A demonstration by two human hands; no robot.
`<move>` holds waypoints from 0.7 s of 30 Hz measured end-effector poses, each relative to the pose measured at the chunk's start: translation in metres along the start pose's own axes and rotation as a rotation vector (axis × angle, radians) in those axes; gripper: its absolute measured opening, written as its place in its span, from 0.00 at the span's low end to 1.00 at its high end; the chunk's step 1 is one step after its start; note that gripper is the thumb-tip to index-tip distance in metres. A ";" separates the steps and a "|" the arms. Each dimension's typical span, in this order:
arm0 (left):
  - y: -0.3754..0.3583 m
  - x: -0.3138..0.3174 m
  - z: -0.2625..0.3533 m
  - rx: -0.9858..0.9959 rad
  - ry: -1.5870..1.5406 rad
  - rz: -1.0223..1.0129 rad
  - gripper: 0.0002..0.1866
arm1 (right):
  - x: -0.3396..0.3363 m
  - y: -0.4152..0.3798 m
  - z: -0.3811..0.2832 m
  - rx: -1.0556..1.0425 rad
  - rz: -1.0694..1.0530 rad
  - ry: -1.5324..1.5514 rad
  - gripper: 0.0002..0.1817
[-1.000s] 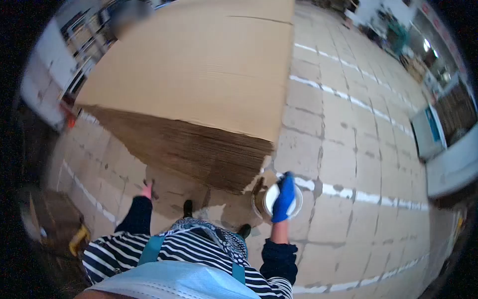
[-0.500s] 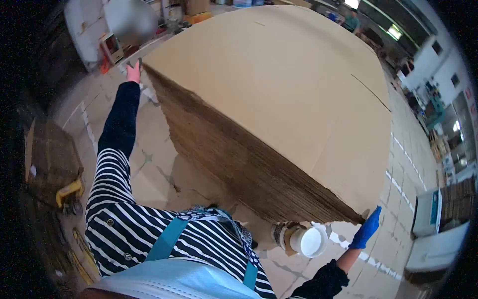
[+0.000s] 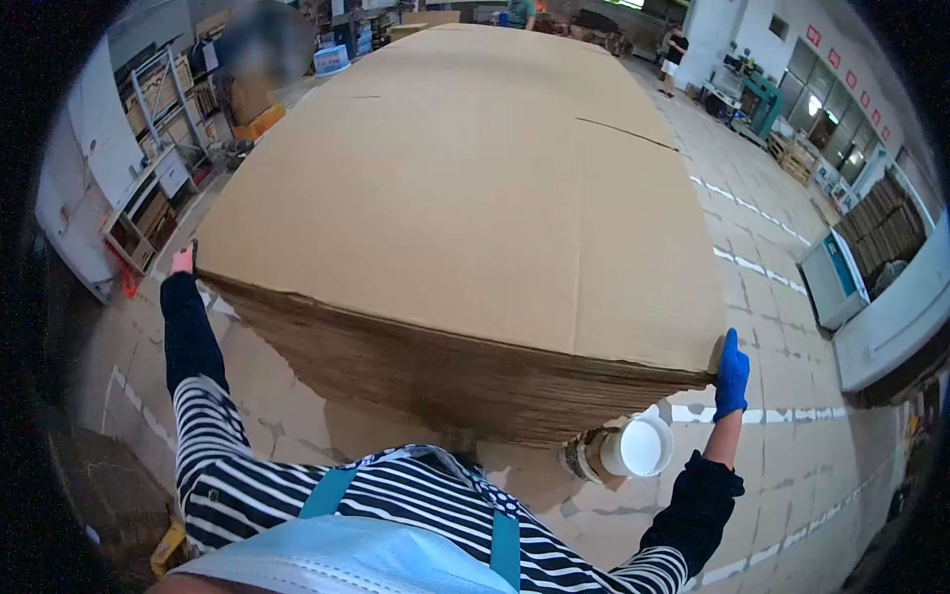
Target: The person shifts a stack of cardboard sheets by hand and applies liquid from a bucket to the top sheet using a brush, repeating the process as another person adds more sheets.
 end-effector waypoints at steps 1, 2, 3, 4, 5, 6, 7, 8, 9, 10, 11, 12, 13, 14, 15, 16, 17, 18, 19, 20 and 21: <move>-0.022 -0.019 0.021 -0.156 -0.196 0.048 0.16 | 0.001 0.007 0.008 0.043 0.023 0.035 0.27; -0.039 -0.040 0.041 -0.269 -0.340 0.053 0.18 | 0.003 0.009 0.015 0.091 0.037 0.067 0.28; -0.054 -0.060 0.056 -0.384 -0.480 0.058 0.22 | 0.004 0.009 0.017 0.101 0.032 0.062 0.28; -0.057 -0.065 0.060 -0.379 -0.475 0.051 0.22 | 0.003 0.008 0.013 -0.015 0.072 -0.082 0.30; -0.057 -0.070 0.061 -0.409 -0.514 0.090 0.25 | 0.006 0.005 0.010 -0.068 0.092 -0.154 0.31; -0.052 -0.070 0.058 -0.435 -0.559 0.131 0.29 | 0.009 0.001 0.007 -0.119 0.116 -0.227 0.31; -0.048 -0.070 0.057 -0.426 -0.566 0.128 0.29 | 0.011 0.000 0.007 -0.045 0.162 -0.173 0.31; -0.046 -0.071 0.054 -0.400 -0.616 0.090 0.28 | 0.012 -0.001 0.006 0.030 0.208 -0.119 0.31; -0.044 -0.070 0.051 -0.367 -0.662 0.049 0.28 | 0.014 -0.003 0.003 0.045 0.217 -0.125 0.31; -0.046 -0.066 0.051 -0.377 -0.648 0.065 0.28 | 0.015 -0.004 0.001 0.027 0.241 -0.149 0.31; -0.037 -0.053 0.041 -0.344 -0.617 0.121 0.28 | 0.014 -0.006 0.000 0.018 0.265 -0.175 0.32; -0.027 -0.040 0.027 -0.215 -0.684 0.078 0.28 | 0.015 -0.004 0.005 0.034 0.240 -0.127 0.32; -0.039 -0.063 0.038 -0.226 -0.717 0.046 0.28 | 0.013 0.000 0.011 0.046 0.217 -0.078 0.32; -0.036 -0.066 0.034 -0.186 -0.692 -0.025 0.27 | 0.010 -0.003 0.010 0.070 0.227 -0.084 0.32; -0.033 -0.066 0.028 -0.156 -0.664 -0.095 0.27 | 0.009 -0.007 0.006 0.133 0.145 0.253 0.30; -0.030 -0.071 0.029 -0.150 -0.661 -0.105 0.27 | 0.006 -0.010 0.000 0.184 0.059 0.589 0.29; -0.026 -0.074 0.030 -0.242 -0.616 -0.192 0.27 | -0.003 -0.014 -0.007 0.189 0.060 0.582 0.29; -0.022 -0.074 0.027 -0.333 -0.569 -0.277 0.26 | -0.014 -0.018 -0.015 0.210 0.042 0.098 0.31; -0.021 -0.074 0.027 -0.327 -0.568 -0.284 0.26 | -0.021 -0.021 -0.019 0.225 0.022 -0.386 0.32; -0.017 -0.077 0.028 -0.268 -0.397 -0.175 0.27 | -0.022 -0.021 -0.020 0.236 0.024 -0.391 0.32; -0.013 -0.082 0.029 -0.201 -0.226 -0.065 0.27 | -0.021 -0.018 -0.020 0.176 0.047 -0.480 0.33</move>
Point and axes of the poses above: each hand's wrist, its own y-axis towards the middle knuckle, its own x-axis out of the palm, z = x × y, the point moved 2 cm from there along y, towards the middle knuckle
